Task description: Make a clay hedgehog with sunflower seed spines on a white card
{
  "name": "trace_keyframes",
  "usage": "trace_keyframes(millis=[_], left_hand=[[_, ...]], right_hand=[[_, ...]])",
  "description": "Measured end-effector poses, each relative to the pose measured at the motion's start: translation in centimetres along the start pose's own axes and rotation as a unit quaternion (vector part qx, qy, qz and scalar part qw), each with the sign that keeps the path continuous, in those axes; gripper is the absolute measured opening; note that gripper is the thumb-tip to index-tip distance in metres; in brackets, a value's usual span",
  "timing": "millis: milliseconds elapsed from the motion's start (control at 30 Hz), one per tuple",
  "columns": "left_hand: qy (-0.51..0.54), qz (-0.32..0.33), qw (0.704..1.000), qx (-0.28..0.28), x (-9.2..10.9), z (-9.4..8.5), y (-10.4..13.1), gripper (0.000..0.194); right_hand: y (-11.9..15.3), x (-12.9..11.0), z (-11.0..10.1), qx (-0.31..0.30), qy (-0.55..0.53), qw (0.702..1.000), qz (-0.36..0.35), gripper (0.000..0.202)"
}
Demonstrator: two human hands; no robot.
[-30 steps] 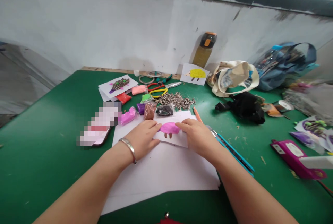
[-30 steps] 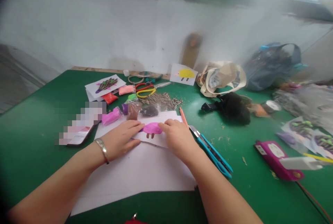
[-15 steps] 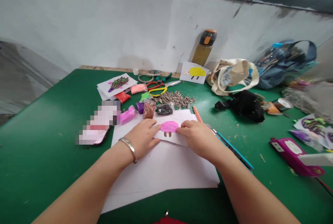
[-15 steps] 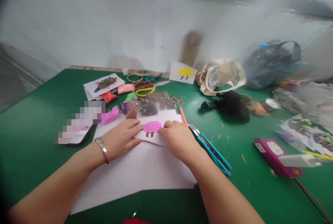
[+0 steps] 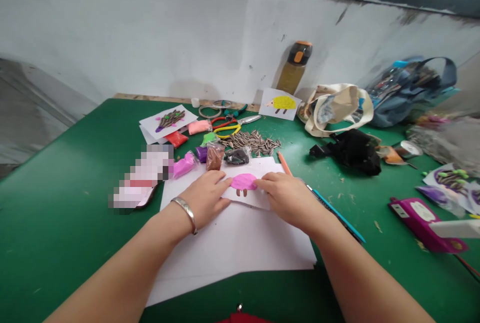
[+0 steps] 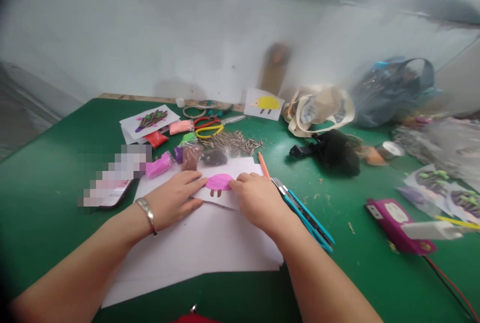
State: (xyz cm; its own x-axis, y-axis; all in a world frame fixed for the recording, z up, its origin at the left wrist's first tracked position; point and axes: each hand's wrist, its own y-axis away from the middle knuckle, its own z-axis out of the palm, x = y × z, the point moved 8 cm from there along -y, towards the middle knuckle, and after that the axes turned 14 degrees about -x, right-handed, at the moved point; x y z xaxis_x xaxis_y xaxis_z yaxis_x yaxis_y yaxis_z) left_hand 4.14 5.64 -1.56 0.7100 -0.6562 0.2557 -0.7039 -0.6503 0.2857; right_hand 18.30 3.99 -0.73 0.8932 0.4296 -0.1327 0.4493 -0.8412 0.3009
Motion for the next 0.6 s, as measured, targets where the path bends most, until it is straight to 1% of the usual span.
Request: trace_keyframes(millis=[100, 233, 367, 433, 500, 600], left_hand=[[0.007, 0.0, 1.0, 0.0, 0.0, 0.0, 0.0, 0.043], [0.003, 0.0, 1.0, 0.002, 0.0, 0.0, 0.1, 0.038], [0.005, 0.003, 1.0, 0.008, 0.1, -0.1, 0.1, 0.037], [0.008, 0.007, 1.0, 0.013, 0.1, -0.2, 0.1, 0.036], [0.01, 0.008, 1.0, 0.014, 0.1, -0.2, 0.1, 0.035], [0.008, 0.001, 1.0, 0.003, 0.2, -0.3, 0.1, 0.035]], right_hand=[[-0.1, -0.4, 0.0, 0.032, 0.017, 0.999, -0.01, 0.044], [-0.3, -0.9, 0.1, 0.054, 0.036, 0.998, -0.02, 0.042], [-0.3, -1.2, -0.3, 0.089, 0.041, 0.995, -0.018, 0.049], [-0.4, -1.5, -0.1, 0.088, 0.042, 0.995, -0.027, 0.049], [-0.6, -1.8, 0.2, 0.071, 0.041, 0.996, -0.035, 0.047], [-0.9, -1.9, 0.6, 0.057, 0.034, 0.997, -0.038, 0.047]])
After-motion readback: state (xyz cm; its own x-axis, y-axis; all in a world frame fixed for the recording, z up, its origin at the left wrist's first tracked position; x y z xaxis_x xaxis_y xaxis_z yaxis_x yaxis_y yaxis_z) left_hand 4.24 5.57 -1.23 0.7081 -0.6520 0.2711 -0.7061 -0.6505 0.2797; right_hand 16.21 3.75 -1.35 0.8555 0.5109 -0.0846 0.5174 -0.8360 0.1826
